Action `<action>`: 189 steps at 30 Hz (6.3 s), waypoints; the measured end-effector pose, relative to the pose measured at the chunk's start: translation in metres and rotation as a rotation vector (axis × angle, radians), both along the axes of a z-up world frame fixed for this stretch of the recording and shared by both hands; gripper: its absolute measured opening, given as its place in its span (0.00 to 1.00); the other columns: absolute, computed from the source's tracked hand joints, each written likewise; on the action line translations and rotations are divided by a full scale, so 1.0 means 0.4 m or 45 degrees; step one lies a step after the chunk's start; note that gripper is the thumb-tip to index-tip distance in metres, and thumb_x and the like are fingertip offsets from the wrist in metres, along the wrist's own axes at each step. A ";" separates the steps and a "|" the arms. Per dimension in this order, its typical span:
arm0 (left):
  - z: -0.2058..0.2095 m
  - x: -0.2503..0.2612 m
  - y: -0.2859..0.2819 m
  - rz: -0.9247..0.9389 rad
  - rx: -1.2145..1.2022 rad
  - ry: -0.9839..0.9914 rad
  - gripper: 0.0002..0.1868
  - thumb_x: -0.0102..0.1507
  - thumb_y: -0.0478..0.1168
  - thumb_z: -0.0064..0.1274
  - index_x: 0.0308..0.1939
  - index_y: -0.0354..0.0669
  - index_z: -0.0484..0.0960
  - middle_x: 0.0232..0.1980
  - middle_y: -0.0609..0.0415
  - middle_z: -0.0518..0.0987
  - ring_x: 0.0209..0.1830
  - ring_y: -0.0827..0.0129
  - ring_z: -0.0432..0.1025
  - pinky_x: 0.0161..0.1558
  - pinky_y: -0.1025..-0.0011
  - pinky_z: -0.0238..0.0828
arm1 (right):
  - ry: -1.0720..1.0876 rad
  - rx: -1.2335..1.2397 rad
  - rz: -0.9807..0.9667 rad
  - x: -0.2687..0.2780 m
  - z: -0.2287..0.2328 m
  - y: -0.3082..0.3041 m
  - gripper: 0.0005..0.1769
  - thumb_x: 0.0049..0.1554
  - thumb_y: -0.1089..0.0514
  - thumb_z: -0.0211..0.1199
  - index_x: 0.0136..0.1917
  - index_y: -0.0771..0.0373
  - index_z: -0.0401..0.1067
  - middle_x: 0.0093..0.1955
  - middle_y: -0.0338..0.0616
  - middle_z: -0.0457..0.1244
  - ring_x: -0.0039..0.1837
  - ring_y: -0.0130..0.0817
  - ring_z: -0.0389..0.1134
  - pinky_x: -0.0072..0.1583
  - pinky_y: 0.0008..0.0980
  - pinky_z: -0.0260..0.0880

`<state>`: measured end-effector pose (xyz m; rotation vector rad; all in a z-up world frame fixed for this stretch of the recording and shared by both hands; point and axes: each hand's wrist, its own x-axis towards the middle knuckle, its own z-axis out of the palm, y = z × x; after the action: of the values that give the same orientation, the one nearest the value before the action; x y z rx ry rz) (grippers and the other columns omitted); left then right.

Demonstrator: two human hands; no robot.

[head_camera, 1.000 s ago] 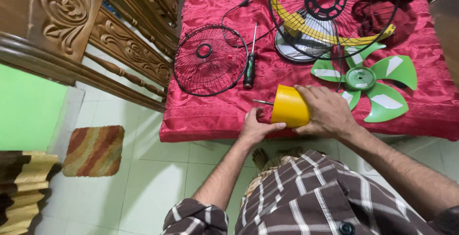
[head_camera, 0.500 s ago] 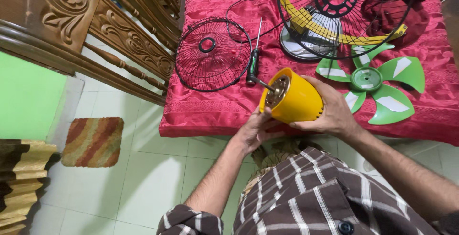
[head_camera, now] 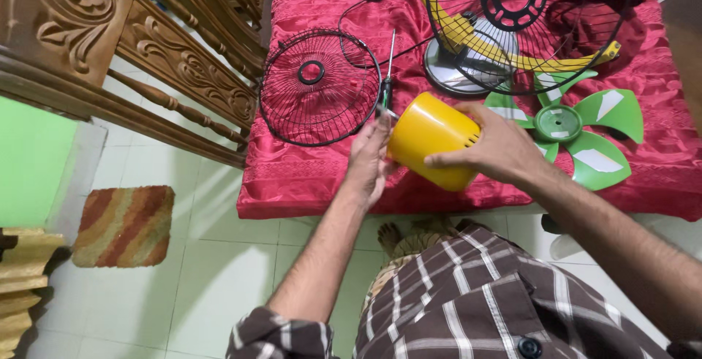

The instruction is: The person uses a screwdriver to open the yellow fan motor housing, then places the motor into the fan cage and aligns it with the stand. The person continues to adjust the motor and cage assembly by hand.

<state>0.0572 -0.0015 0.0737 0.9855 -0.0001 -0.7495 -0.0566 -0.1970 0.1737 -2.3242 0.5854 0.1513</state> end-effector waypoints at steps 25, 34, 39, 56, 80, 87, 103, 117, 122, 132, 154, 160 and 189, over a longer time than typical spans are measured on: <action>0.012 -0.030 -0.039 -0.439 -1.001 0.675 0.41 0.75 0.70 0.27 0.79 0.44 0.63 0.75 0.41 0.69 0.70 0.46 0.69 0.64 0.45 0.73 | -0.976 -0.753 0.387 0.011 0.178 0.094 0.53 0.37 0.31 0.81 0.69 0.55 0.70 0.62 0.49 0.64 0.54 0.44 0.72 0.51 0.41 0.75; 0.023 -0.011 -0.064 -0.321 -0.769 0.617 0.44 0.67 0.76 0.35 0.74 0.51 0.68 0.70 0.45 0.73 0.67 0.49 0.70 0.62 0.46 0.72 | -0.797 -0.698 0.257 0.025 0.115 0.087 0.53 0.35 0.31 0.81 0.68 0.55 0.70 0.61 0.50 0.65 0.54 0.44 0.72 0.51 0.43 0.75; -0.019 -0.034 -0.056 -0.199 -1.078 0.542 0.48 0.64 0.77 0.49 0.73 0.45 0.69 0.67 0.42 0.74 0.64 0.49 0.72 0.61 0.50 0.73 | -0.926 -0.099 0.159 0.026 0.049 0.071 0.51 0.45 0.40 0.80 0.72 0.62 0.61 0.66 0.48 0.63 0.67 0.39 0.68 0.68 0.38 0.70; 0.121 0.069 0.008 0.134 0.134 -0.641 0.38 0.53 0.38 0.74 0.64 0.33 0.73 0.54 0.48 0.82 0.53 0.67 0.78 0.55 0.70 0.80 | -0.336 1.258 -0.119 0.076 -0.136 0.091 0.48 0.54 0.32 0.57 0.80 0.50 0.45 0.75 0.38 0.53 0.73 0.31 0.58 0.64 0.40 0.65; 0.071 0.217 0.100 -0.183 0.445 -0.152 0.53 0.64 0.77 0.35 0.79 0.40 0.60 0.74 0.38 0.66 0.75 0.55 0.56 0.70 0.47 0.51 | -0.532 1.803 -0.278 0.177 -0.229 0.135 0.37 0.55 0.50 0.60 0.72 0.73 0.63 0.58 0.53 0.68 0.59 0.43 0.70 0.65 0.47 0.71; 0.104 0.138 0.175 -0.592 -0.087 0.308 0.57 0.50 0.75 0.52 0.75 0.52 0.57 0.74 0.47 0.64 0.74 0.45 0.60 0.64 0.30 0.61 | -0.676 1.861 -0.190 0.196 -0.227 0.124 0.37 0.53 0.53 0.57 0.72 0.73 0.62 0.63 0.54 0.67 0.64 0.43 0.69 0.70 0.45 0.67; 0.091 0.159 0.152 -0.374 -0.221 -0.061 0.45 0.56 0.39 0.63 0.71 0.51 0.53 0.67 0.48 0.69 0.67 0.60 0.69 0.66 0.54 0.72 | -0.402 1.307 0.061 0.185 -0.156 0.119 0.46 0.52 0.51 0.60 0.81 0.58 0.50 0.78 0.47 0.55 0.78 0.36 0.55 0.74 0.36 0.54; 0.044 0.240 -0.022 -0.052 -0.172 0.096 0.40 0.54 0.38 0.64 0.65 0.43 0.58 0.61 0.45 0.71 0.58 0.54 0.73 0.54 0.47 0.80 | -0.300 0.613 -0.328 0.038 0.060 -0.175 0.21 0.64 0.49 0.56 0.61 0.66 0.75 0.50 0.46 0.73 0.40 0.24 0.66 0.40 0.24 0.65; 0.038 0.254 -0.139 0.256 0.049 0.197 0.46 0.48 0.40 0.66 0.65 0.50 0.54 0.63 0.47 0.68 0.61 0.56 0.71 0.52 0.45 0.81 | -0.738 0.608 -0.591 0.025 0.046 -0.357 0.10 0.70 0.56 0.59 0.56 0.65 0.74 0.48 0.44 0.70 0.44 0.22 0.68 0.44 0.23 0.67; 0.022 0.269 -0.273 0.376 0.122 0.069 0.52 0.45 0.42 0.69 0.68 0.46 0.54 0.64 0.46 0.67 0.60 0.57 0.71 0.47 0.47 0.83 | -0.865 0.341 -0.625 0.093 -0.052 -0.686 0.14 0.67 0.57 0.67 0.63 0.64 0.71 0.58 0.42 0.68 0.57 0.27 0.70 0.53 0.28 0.70; 0.010 0.275 -0.285 0.406 0.004 0.081 0.47 0.50 0.41 0.66 0.68 0.42 0.56 0.63 0.45 0.69 0.60 0.55 0.72 0.52 0.47 0.82 | -0.303 0.950 -0.580 0.255 -0.066 -0.757 0.22 0.72 0.47 0.50 0.63 0.69 0.69 0.60 0.56 0.69 0.59 0.47 0.72 0.60 0.42 0.75; 0.021 0.253 -0.221 0.507 0.045 0.229 0.49 0.49 0.39 0.66 0.66 0.49 0.49 0.64 0.44 0.68 0.62 0.52 0.72 0.54 0.46 0.81 | -0.241 1.000 -0.600 0.259 -0.097 -0.776 0.23 0.72 0.46 0.51 0.63 0.68 0.69 0.61 0.53 0.68 0.60 0.45 0.72 0.62 0.42 0.74; 0.068 0.288 -0.394 0.204 0.297 -0.223 0.40 0.50 0.41 0.66 0.59 0.48 0.57 0.54 0.45 0.76 0.47 0.54 0.78 0.39 0.56 0.85 | -0.192 1.291 -0.672 0.194 -0.186 -0.660 0.22 0.68 0.46 0.52 0.61 0.68 0.70 0.60 0.55 0.68 0.60 0.45 0.71 0.63 0.43 0.73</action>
<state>0.1725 -0.1589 0.1008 1.2558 0.0143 -0.5214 0.0211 -0.4609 0.0992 -1.1522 0.7853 0.0081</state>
